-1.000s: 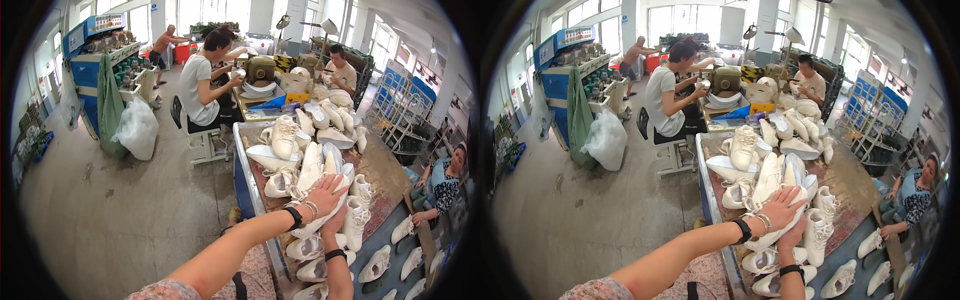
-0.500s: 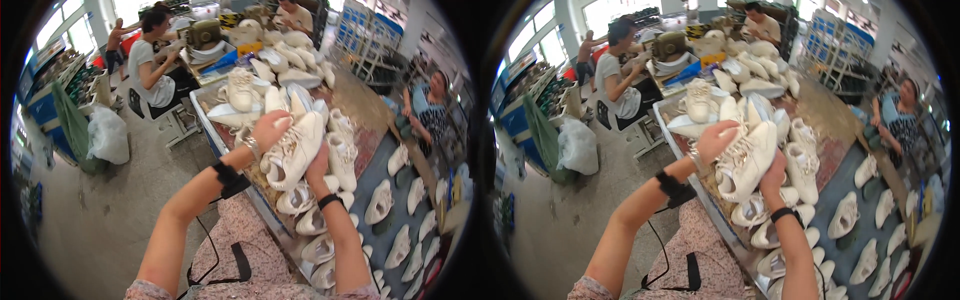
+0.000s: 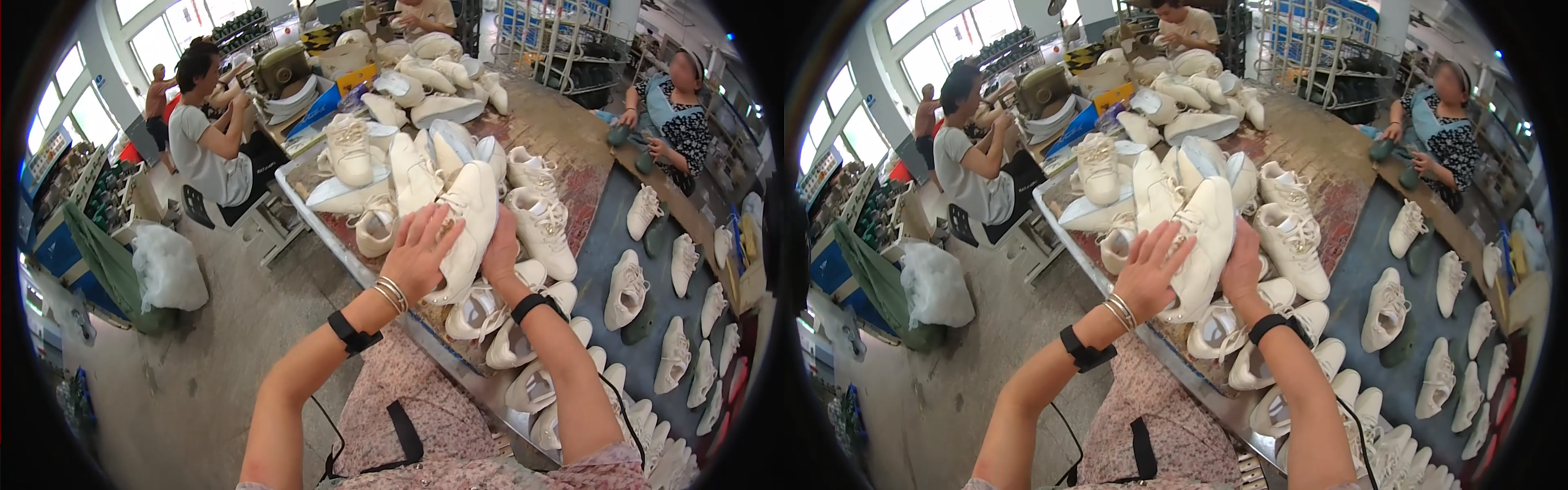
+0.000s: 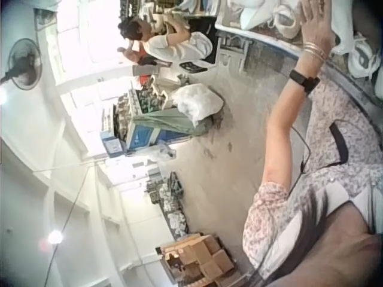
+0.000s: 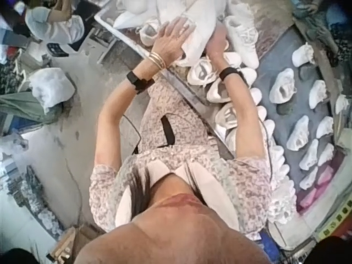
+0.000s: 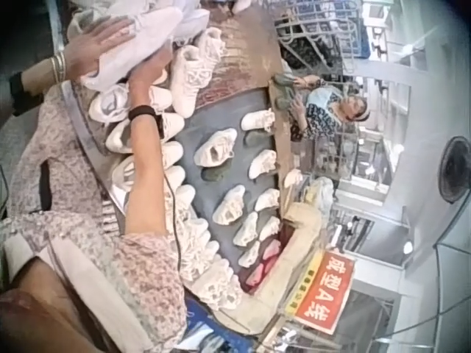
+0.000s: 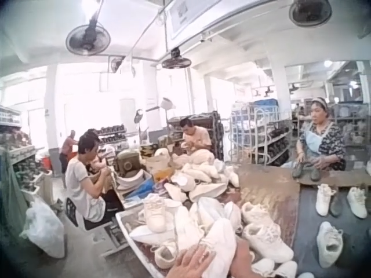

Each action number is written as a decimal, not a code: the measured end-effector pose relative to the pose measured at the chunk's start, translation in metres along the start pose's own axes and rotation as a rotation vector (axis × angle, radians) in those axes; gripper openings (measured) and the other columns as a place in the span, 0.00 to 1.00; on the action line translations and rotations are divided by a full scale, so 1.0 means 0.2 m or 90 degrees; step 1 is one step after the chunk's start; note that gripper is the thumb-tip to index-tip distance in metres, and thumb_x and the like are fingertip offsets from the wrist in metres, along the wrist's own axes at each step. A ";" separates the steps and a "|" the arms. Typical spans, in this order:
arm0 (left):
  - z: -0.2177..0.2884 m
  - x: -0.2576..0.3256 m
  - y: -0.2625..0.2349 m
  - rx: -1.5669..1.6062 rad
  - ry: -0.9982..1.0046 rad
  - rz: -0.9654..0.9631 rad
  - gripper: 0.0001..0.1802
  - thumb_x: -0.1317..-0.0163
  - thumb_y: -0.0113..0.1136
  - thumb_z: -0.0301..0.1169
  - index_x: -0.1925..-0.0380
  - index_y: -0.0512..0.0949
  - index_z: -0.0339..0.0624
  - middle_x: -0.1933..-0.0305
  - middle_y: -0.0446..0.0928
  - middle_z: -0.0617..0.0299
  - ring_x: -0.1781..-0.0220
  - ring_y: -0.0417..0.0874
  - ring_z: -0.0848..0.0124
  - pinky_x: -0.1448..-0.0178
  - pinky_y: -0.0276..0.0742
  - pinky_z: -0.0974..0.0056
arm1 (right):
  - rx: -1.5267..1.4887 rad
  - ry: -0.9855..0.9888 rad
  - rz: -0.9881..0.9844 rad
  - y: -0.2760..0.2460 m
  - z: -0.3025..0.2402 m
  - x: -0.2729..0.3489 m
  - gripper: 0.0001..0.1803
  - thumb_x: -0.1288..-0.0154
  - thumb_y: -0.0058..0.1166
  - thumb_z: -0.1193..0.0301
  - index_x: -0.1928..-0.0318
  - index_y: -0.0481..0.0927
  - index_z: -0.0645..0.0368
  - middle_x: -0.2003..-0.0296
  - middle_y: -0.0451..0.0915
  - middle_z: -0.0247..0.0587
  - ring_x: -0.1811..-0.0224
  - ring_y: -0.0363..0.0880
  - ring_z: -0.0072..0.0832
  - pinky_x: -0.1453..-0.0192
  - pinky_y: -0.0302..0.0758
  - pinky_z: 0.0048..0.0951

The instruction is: Organizing and moving white sneakers from a pile to specific positions on a workbench in a shoe factory.

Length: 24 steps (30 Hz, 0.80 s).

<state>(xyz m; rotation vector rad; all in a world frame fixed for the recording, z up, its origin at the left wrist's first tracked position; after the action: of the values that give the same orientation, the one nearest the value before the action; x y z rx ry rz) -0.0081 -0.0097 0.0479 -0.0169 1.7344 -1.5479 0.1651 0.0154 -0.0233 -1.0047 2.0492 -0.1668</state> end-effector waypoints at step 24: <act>-0.38 -0.19 -0.16 -0.090 -0.098 0.134 0.36 0.56 0.60 0.16 0.39 0.72 0.37 0.31 0.67 0.46 0.30 0.68 0.47 0.29 0.64 0.47 | 0.127 0.000 -0.160 -0.01 -0.07 -0.09 0.49 0.52 0.72 0.61 0.30 0.64 0.56 0.34 0.66 0.53 0.42 0.75 0.48 0.42 0.75 0.42</act>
<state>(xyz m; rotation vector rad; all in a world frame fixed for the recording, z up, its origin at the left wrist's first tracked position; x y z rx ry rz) -0.0385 0.0636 0.0911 -0.0231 1.6640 -1.2383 0.1627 0.0249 -0.0024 -1.1318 1.8592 -0.4921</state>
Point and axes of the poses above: each hand's wrist, its own x-axis away from the middle knuckle, its own y-axis out of the palm, z = x × y, the point moved 10 cm from there along -x, towards the middle knuckle
